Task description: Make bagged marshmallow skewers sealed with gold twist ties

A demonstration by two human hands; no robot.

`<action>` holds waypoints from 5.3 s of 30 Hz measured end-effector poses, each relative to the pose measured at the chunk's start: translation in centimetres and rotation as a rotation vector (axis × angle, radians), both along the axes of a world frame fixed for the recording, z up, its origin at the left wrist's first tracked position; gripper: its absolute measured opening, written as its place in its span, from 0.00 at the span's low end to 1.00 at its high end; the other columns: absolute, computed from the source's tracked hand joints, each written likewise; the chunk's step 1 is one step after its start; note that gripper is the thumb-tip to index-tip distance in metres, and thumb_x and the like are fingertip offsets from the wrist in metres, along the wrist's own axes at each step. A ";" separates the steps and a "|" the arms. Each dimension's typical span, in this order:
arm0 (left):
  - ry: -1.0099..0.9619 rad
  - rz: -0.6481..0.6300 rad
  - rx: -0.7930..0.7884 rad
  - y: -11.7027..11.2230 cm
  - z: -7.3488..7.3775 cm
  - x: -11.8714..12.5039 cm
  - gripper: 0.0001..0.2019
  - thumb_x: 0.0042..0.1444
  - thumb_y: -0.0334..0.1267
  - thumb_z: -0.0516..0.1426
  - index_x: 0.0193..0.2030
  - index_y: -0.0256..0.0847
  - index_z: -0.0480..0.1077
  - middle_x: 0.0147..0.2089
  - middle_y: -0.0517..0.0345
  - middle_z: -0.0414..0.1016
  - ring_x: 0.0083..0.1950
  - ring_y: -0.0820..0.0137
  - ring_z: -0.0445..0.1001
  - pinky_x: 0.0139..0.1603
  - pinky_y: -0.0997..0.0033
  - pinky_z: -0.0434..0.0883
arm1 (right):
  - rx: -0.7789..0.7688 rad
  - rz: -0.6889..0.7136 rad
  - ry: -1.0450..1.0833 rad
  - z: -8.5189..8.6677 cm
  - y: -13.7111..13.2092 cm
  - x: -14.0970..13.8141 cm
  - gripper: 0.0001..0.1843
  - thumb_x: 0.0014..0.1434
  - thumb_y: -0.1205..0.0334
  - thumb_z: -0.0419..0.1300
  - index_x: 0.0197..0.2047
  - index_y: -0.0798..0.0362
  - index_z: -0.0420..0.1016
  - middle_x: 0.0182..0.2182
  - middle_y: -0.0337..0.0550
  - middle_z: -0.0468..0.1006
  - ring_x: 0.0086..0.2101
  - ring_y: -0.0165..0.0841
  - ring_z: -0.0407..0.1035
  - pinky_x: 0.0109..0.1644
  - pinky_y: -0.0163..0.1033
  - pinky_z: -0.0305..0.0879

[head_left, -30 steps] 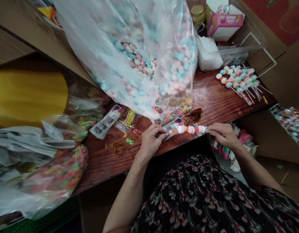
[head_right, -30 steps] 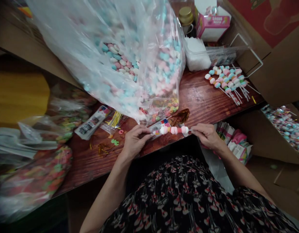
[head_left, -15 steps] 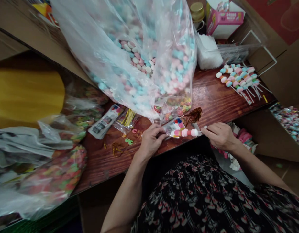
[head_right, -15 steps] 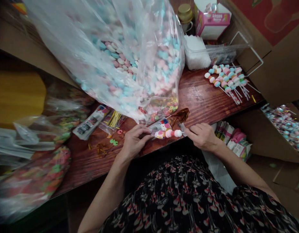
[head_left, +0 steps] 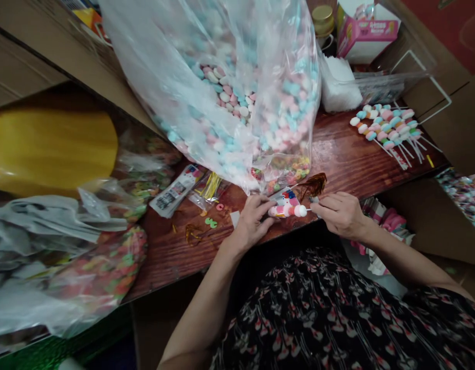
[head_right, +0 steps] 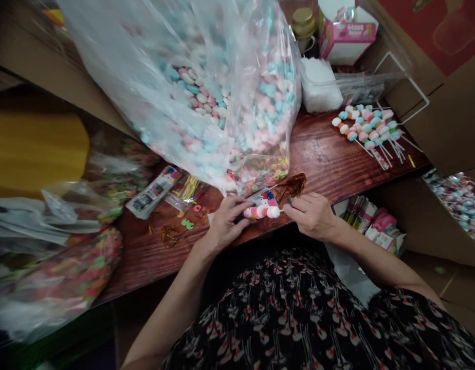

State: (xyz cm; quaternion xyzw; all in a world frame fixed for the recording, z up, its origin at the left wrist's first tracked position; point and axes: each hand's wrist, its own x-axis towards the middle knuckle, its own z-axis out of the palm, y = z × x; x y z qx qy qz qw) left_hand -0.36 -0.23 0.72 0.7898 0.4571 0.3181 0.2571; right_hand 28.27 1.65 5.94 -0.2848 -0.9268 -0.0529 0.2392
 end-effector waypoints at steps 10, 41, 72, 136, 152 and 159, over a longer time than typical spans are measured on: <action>0.102 -0.169 0.032 0.9 2.0 1.1 0.09 0.62 0.35 0.52 0.46 0.38 0.69 0.39 0.51 0.72 0.41 0.66 0.69 0.43 0.65 0.66 | 0.121 0.037 0.083 -0.1 -0.6 -1.6 0.13 0.62 0.70 0.49 0.42 0.56 0.75 0.26 0.40 0.74 0.27 0.30 0.61 0.33 0.40 0.51; 0.719 0.007 -0.182 1.5 6.4 2.9 0.10 0.47 0.29 0.57 0.37 0.44 0.74 0.30 0.56 0.78 0.33 0.63 0.76 0.30 0.71 0.63 | 0.054 0.013 0.074 1.1 1.6 -2.3 0.14 0.67 0.68 0.47 0.40 0.54 0.75 0.31 0.44 0.72 0.33 0.33 0.59 0.35 0.39 0.49; -0.627 0.501 -0.486 -0.7 3.7 5.4 0.13 0.53 0.47 0.62 0.39 0.39 0.79 0.31 0.58 0.79 0.29 0.71 0.72 0.32 0.72 0.70 | -0.857 -0.066 0.810 -1.2 1.9 -5.4 0.17 0.61 0.60 0.59 0.52 0.54 0.68 0.42 0.43 0.71 0.33 0.27 0.64 0.36 0.33 0.65; 0.168 0.242 -0.326 0.1 2.0 2.2 0.15 0.63 0.41 0.49 0.34 0.40 0.76 0.32 0.58 0.78 0.35 0.69 0.74 0.36 0.73 0.64 | -0.139 -0.119 -0.040 -3.1 7.4 -1.6 0.07 0.61 0.70 0.52 0.35 0.56 0.71 0.35 0.48 0.76 0.44 0.40 0.62 0.48 0.47 0.47; -0.230 0.272 -0.282 0.8 4.4 6.8 0.14 0.61 0.39 0.49 0.28 0.39 0.69 0.25 0.62 0.66 0.29 0.73 0.64 0.32 0.74 0.63 | -0.362 -0.094 0.504 -1.0 0.9 -6.1 0.15 0.61 0.70 0.54 0.45 0.50 0.79 0.31 0.43 0.78 0.38 0.35 0.67 0.46 0.44 0.58; -0.219 0.199 -0.345 -0.2 5.1 6.3 0.13 0.62 0.42 0.50 0.35 0.38 0.71 0.33 0.58 0.71 0.36 0.69 0.69 0.41 0.71 0.67 | -0.549 -0.092 0.527 -1.1 1.0 -6.3 0.16 0.59 0.74 0.54 0.44 0.51 0.79 0.32 0.42 0.80 0.36 0.33 0.68 0.45 0.41 0.60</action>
